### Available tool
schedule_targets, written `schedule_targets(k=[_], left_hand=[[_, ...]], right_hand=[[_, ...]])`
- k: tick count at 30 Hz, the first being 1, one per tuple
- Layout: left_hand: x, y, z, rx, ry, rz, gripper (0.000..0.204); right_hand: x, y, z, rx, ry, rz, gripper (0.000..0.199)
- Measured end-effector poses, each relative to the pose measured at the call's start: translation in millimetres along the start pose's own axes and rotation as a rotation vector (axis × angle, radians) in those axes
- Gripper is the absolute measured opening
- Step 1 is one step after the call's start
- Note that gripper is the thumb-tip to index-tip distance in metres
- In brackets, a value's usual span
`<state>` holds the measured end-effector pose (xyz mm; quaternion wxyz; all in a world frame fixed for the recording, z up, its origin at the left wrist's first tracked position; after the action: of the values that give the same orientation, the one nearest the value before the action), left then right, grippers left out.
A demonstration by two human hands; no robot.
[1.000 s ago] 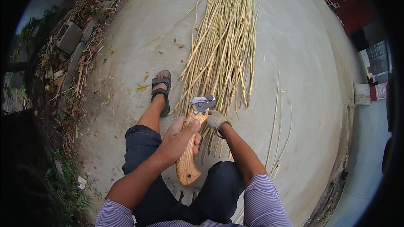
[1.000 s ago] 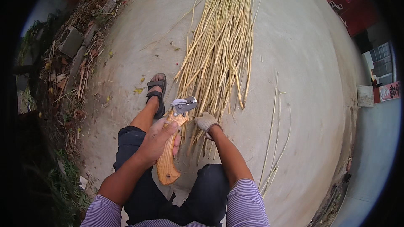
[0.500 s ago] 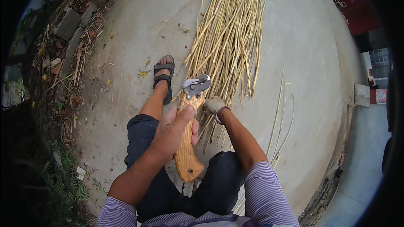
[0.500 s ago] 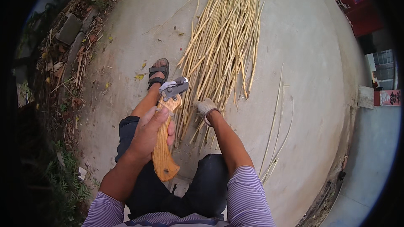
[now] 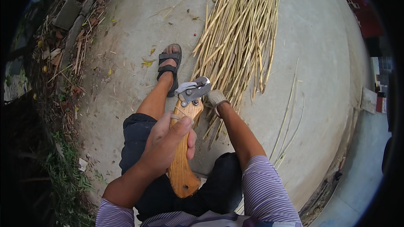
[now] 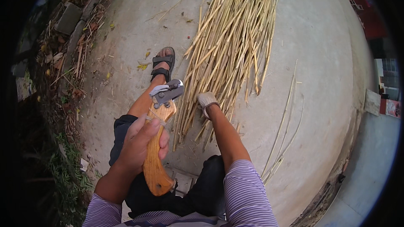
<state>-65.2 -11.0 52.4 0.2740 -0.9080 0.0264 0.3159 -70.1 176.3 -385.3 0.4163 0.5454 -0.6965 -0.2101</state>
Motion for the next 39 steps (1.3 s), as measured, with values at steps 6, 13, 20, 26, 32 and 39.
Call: schedule_targets(k=[6, 13, 20, 26, 32, 39], left_hand=[[4, 0, -3, 0.013, -0.001, 0.001, 0.039], [11, -3, 1, 0.021, -0.094, 0.064, 0.035], [16, 3, 9, -0.071, -0.155, 0.12, 0.031], [26, 1, 28, -0.052, -0.229, 0.164, 0.031], [36, -2, 17, 0.002, -0.305, 0.305, 0.031], [82, -40, -119, 0.307, -0.189, 0.618, 0.037]], right_hand=[[-15, 1, -12, -0.175, -0.227, 0.802, 0.032], [-25, 41, -54, -0.278, -0.272, 0.082, 0.02], [25, 152, -161, -0.41, -0.409, 1.061, 0.02], [88, 257, -295, -0.642, -0.272, 1.452, 0.027], [134, 282, -397, -0.661, -0.179, 1.369, 0.032], [139, 307, -443, -0.871, -0.07, 1.384, 0.032]])
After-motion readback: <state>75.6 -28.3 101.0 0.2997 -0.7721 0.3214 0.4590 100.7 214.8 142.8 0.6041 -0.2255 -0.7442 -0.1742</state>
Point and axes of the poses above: each hand's wrist, its own z-axis towards the middle knuckle, its own y-axis out of the back of the hand, x = y × z, the point moved 7 cm from there along z, towards the middle knuckle, and after that the axes turned 3 degrees about -z, right-handed, at the moved point
